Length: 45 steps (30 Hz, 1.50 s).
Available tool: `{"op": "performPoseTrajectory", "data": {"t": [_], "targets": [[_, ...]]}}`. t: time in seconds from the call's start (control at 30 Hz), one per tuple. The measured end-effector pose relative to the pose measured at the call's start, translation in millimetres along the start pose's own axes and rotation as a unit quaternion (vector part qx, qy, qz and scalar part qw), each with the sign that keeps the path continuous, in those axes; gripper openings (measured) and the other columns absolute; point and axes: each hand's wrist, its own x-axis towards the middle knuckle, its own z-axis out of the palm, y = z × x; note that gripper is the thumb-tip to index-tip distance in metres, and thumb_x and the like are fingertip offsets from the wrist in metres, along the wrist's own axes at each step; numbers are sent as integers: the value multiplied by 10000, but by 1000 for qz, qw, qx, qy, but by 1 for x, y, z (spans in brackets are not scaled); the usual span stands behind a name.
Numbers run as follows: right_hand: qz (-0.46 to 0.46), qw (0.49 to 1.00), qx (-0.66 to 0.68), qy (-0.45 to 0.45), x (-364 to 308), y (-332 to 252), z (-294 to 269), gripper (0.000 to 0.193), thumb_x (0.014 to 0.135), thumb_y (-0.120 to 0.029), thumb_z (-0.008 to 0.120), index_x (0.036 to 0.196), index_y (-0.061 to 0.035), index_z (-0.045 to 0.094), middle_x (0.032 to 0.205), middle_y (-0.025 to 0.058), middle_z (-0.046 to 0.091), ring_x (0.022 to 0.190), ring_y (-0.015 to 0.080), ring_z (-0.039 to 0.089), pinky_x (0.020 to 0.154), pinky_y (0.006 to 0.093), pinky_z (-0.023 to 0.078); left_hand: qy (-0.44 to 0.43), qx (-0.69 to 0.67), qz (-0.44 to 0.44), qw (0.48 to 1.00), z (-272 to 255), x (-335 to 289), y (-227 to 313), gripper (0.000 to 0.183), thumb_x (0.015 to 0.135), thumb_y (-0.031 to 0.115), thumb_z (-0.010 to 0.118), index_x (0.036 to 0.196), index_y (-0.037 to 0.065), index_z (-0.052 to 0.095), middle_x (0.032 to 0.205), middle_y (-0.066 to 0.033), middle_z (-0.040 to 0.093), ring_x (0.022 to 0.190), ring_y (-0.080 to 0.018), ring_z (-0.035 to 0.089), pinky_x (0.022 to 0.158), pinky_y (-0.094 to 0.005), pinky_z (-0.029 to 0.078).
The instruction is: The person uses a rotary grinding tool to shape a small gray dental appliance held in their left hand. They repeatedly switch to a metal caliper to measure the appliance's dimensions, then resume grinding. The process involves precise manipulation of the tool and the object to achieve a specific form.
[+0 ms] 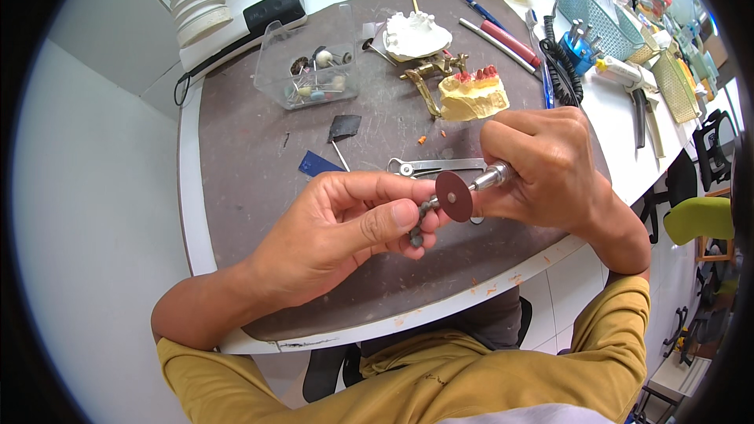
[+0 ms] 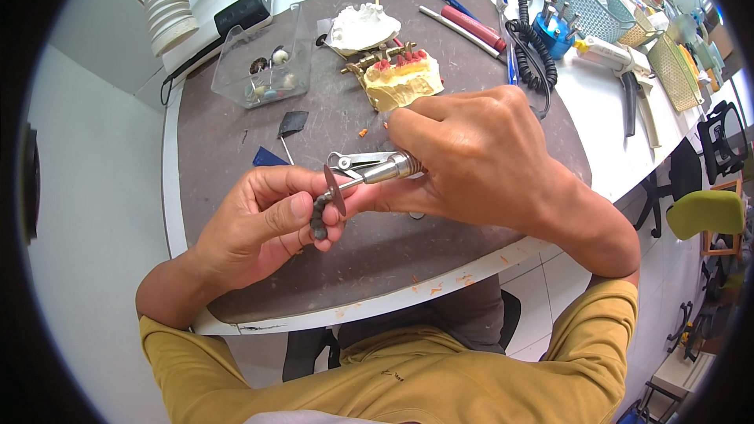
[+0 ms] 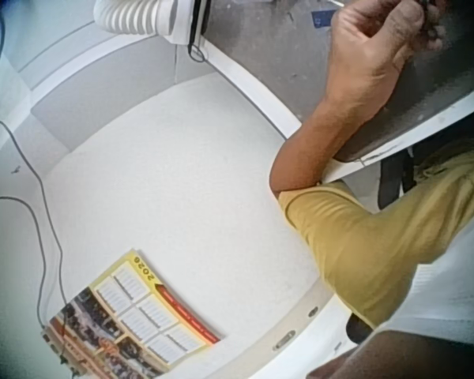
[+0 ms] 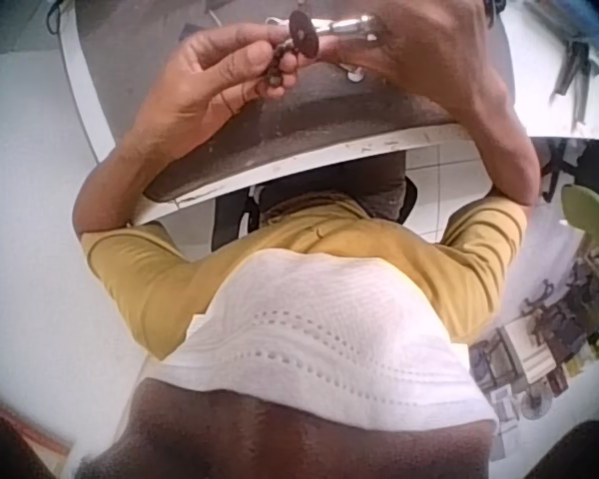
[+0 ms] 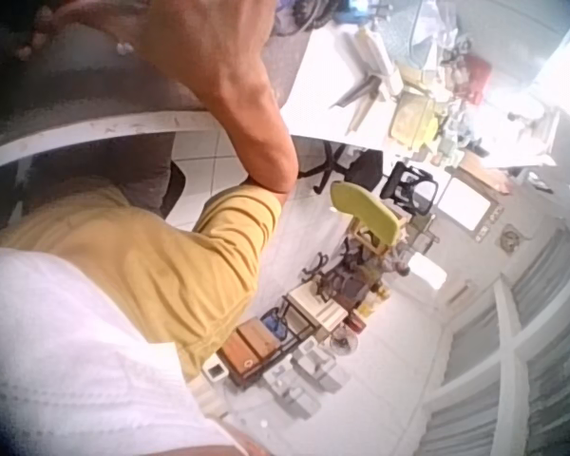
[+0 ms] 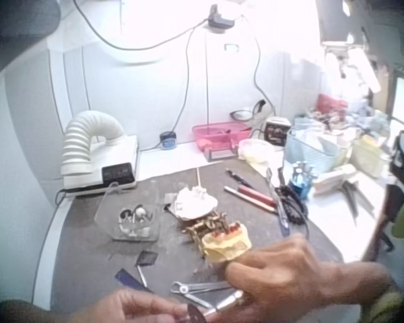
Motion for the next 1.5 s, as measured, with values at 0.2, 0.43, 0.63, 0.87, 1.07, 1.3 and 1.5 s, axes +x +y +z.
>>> {"op": "performPoseTrajectory", "data": {"t": [0.2, 0.43, 0.63, 0.87, 1.07, 1.3, 1.5], "targets": [[-12, 1000, 14, 4, 1, -1, 0, 568, 644, -536, 782, 558, -82, 452, 486, 20, 470, 417, 196, 538, 382, 310, 395, -8, 11, -4, 1000, -1, 1, -1, 302, 918, 166, 620, 1160, -15, 600, 929, -85, 650, 835, -155, 617, 738, -289, 529], [4, 1000, 2, 5, 1, -1, 0, 551, 644, -540, 780, 575, -75, 491, 493, 18, 487, 424, 194, 550, 386, 303, 405, -12, -8, 6, 1000, -2, 1, -1, 256, 921, 145, 612, 1150, 29, 613, 950, -90, 660, 873, -162, 629, 750, -297, 544], [0, 1000, 0, 2, 1, -1, 0, 558, 650, -539, 777, 567, -78, 476, 489, 16, 476, 417, 192, 540, 385, 307, 399, -14, -13, 6, 1000, -3, 0, -2, 248, 920, 143, 614, 1141, 32, 617, 952, -92, 661, 874, -157, 630, 752, -297, 547], [-13, 1000, 21, 11, 1, -2, 2, 566, 647, -541, 778, 559, -81, 458, 491, 19, 468, 416, 192, 535, 381, 312, 393, -16, 8, 0, 1000, -3, 1, -1, 277, 911, 161, 630, 1136, 0, 612, 936, -84, 657, 843, -150, 624, 749, -291, 543], [1, 1000, -6, -7, 0, -1, -1, 562, 649, -540, 777, 564, -84, 459, 493, 19, 472, 424, 190, 542, 385, 311, 397, -4, -7, 1, 1000, -1, 0, -1, 270, 918, 155, 618, 1140, 1, 610, 937, -85, 658, 835, -154, 628, 750, -291, 542], [-6, 1000, 14, 6, 2, -1, 2, 563, 652, -534, 781, 560, -84, 456, 488, 19, 473, 416, 191, 538, 381, 312, 394, -5, -5, -5, 1000, -2, 0, 0, 277, 925, 156, 608, 1154, 0, 602, 930, -86, 657, 835, -156, 630, 750, -291, 544], [-3, 1000, 3, -2, 1, 0, 0, 562, 652, -529, 783, 557, -85, 452, 488, 17, 476, 415, 190, 539, 379, 311, 393, -3, -1, -5, 1000, -1, 1, 0, 283, 927, 163, 606, 1152, -7, 599, 934, -87, 656, 832, -154, 629, 747, -287, 544]]}}
